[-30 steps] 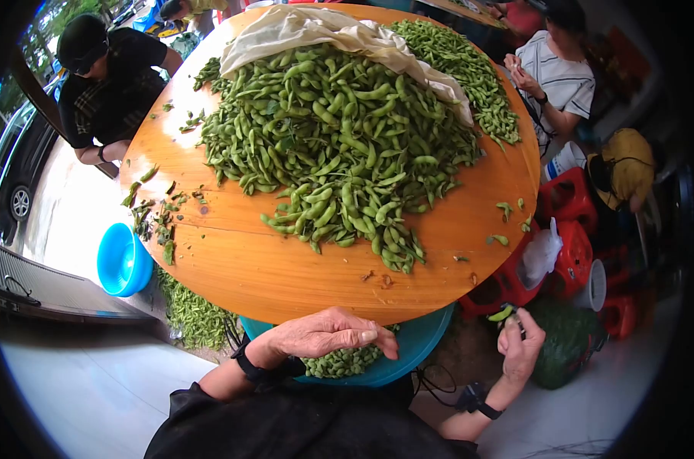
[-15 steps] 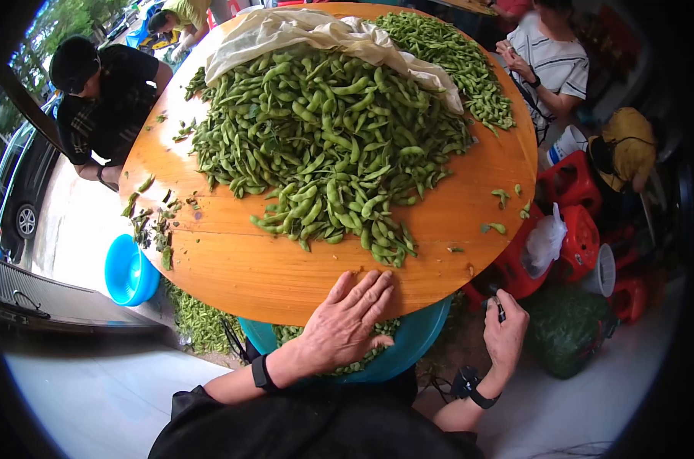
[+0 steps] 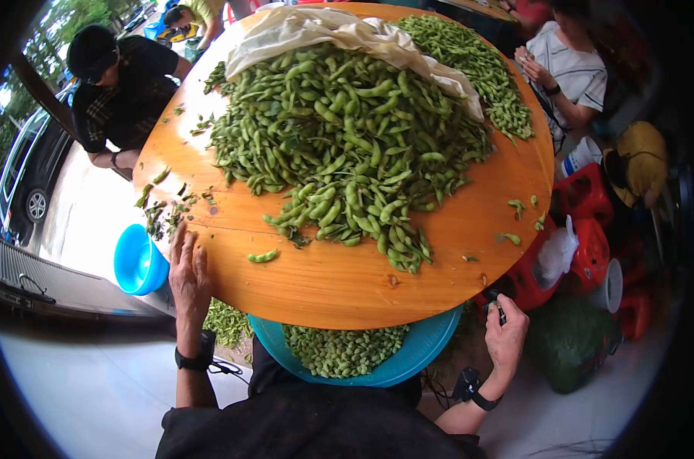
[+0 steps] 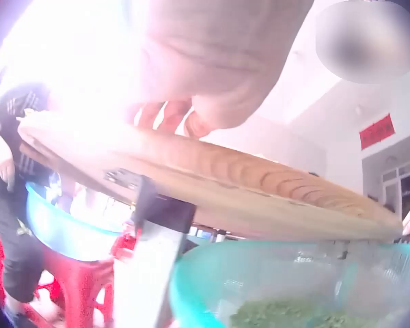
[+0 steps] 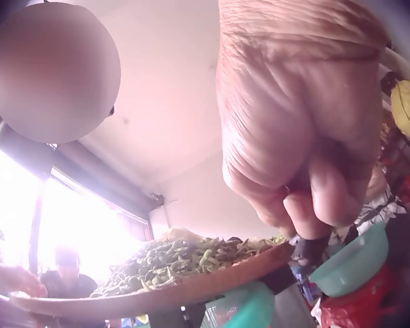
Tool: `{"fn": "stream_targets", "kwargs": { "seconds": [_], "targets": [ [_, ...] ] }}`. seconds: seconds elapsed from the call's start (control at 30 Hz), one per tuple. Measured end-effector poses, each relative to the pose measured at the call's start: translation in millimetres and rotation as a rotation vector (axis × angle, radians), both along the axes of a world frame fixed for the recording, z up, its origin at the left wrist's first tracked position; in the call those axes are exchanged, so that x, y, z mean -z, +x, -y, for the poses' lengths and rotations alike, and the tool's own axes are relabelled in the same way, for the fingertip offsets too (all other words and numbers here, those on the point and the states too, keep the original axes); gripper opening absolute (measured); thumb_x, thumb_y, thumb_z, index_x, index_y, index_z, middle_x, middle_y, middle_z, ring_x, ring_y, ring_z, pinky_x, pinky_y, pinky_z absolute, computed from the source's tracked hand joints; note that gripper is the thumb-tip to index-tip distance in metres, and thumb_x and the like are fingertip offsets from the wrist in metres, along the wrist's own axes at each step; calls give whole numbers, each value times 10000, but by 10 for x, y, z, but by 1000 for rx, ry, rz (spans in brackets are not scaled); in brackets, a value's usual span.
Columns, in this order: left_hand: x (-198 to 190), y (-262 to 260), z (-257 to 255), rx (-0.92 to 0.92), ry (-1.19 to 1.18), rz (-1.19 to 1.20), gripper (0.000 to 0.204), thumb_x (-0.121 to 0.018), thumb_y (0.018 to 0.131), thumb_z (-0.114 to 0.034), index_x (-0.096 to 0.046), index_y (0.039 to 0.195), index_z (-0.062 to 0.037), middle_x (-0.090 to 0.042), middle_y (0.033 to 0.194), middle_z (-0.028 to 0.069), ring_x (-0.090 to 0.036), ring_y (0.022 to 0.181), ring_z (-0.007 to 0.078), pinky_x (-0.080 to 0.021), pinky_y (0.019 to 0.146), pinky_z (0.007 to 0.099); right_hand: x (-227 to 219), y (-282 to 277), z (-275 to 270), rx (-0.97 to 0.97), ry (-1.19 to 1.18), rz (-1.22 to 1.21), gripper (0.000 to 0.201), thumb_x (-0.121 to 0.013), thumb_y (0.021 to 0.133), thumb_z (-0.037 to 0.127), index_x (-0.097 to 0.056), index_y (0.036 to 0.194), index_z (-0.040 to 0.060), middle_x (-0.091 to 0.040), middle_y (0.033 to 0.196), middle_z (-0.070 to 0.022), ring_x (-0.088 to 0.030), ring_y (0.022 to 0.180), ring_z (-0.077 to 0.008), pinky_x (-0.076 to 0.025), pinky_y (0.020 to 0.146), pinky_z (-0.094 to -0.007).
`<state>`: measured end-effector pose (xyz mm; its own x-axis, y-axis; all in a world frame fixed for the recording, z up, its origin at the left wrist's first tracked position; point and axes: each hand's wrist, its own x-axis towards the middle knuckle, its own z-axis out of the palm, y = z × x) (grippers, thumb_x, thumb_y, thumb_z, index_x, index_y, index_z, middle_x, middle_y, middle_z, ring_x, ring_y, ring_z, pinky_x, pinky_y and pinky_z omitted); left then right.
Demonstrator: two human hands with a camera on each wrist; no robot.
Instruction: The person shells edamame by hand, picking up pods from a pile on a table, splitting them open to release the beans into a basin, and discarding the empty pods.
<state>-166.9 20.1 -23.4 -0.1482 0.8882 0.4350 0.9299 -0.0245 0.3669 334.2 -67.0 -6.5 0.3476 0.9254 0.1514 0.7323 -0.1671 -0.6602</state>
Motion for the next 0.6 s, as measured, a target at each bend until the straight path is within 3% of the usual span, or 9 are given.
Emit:
{"fn": "stream_targets", "kwargs": {
  "seconds": [0.03, 0.1, 0.17, 0.2, 0.23, 0.3, 0.4, 0.5, 0.6],
  "targets": [
    [-28, 41, -32, 14, 46, 118, 301, -586, 955, -96, -625, 1237, 3, -527, 1406, 207, -511, 1302, 337, -415, 1074, 413, -28, -35, -30, -7, -26, 4, 172, -608, 869, 0, -619, 1022, -78, -636, 839, -224, -621, 715, -361, -486, 664, -394],
    [-36, 237, -123, 79, 177, 228, 172, -691, 849, 11, -711, 1017, -15, -711, 1004, 139, -687, 975, 250, -537, 854, 349, -41, -80, -74, -33, -46, 5, 177, -605, 866, -3, -619, 1026, -77, -636, 842, -227, -621, 718, -367, -487, 667, -396],
    [-73, 542, -124, 25, 108, 399, 107, -736, 819, -22, -718, 925, -27, -684, 780, 98, -681, 808, 220, -536, 753, 335, -18, -52, -61, -65, 81, 114, 166, -590, 876, 2, -610, 1018, -82, -590, 713, -163, -542, 593, -188, -442, 577, -339],
    [-135, 640, -139, 68, 72, 326, 99, -749, 815, -48, -717, 907, -36, -658, 723, 91, -650, 731, 222, -522, 712, 341, -84, -51, -28, -5, -56, 25, 189, -578, 855, -23, -626, 1031, -72, -630, 840, -231, -616, 725, -379, -486, 676, -406],
    [-192, 693, -144, 113, 33, 251, 97, -762, 810, -74, -715, 890, -46, -632, 665, 83, -619, 655, 224, -508, 671, 347, -84, -27, 1, 14, -83, 0, 197, -570, 855, -25, -630, 1037, -71, -629, 834, -223, -623, 726, -358, -488, 681, -399],
    [-218, 704, -121, 176, 3, 175, 125, -772, 790, -109, -707, 882, -55, -616, 723, 90, -586, 698, 251, -486, 669, 377, -103, -20, 38, 50, -103, -48, 208, -567, 853, -26, -632, 1045, -71, -631, 828, -210, -629, 723, -333, -489, 679, -388],
    [-246, 710, -70, 256, -85, 79, 206, -783, 737, -124, -697, 917, -71, -597, 945, 96, -564, 979, 286, -481, 801, 410, -64, -13, 70, 56, -70, -33, 199, -567, 859, -18, -634, 1040, -67, -628, 814, -193, -621, 712, -309, -486, 676, -379],
    [-275, 700, -40, 291, 11, 43, 181, -772, 740, -87, -688, 899, -63, -602, 974, 95, -588, 965, 289, -501, 799, 403, -99, -112, 60, 8, -7, -50, 190, -573, 860, -15, -637, 1031, -63, -619, 807, -181, -609, 684, -280, -481, 658, -359],
    [-291, 832, -49, 263, 55, 256, 174, -732, 796, 13, -691, 956, -40, -643, 931, 86, -651, 866, 217, -524, 737, 327, -310, -575, -91, -69, 13, -318, 167, -551, 879, -28, -657, 1006, -53, -609, 706, -45, -528, 558, -78, -417, 510, -243]
  ]
}}
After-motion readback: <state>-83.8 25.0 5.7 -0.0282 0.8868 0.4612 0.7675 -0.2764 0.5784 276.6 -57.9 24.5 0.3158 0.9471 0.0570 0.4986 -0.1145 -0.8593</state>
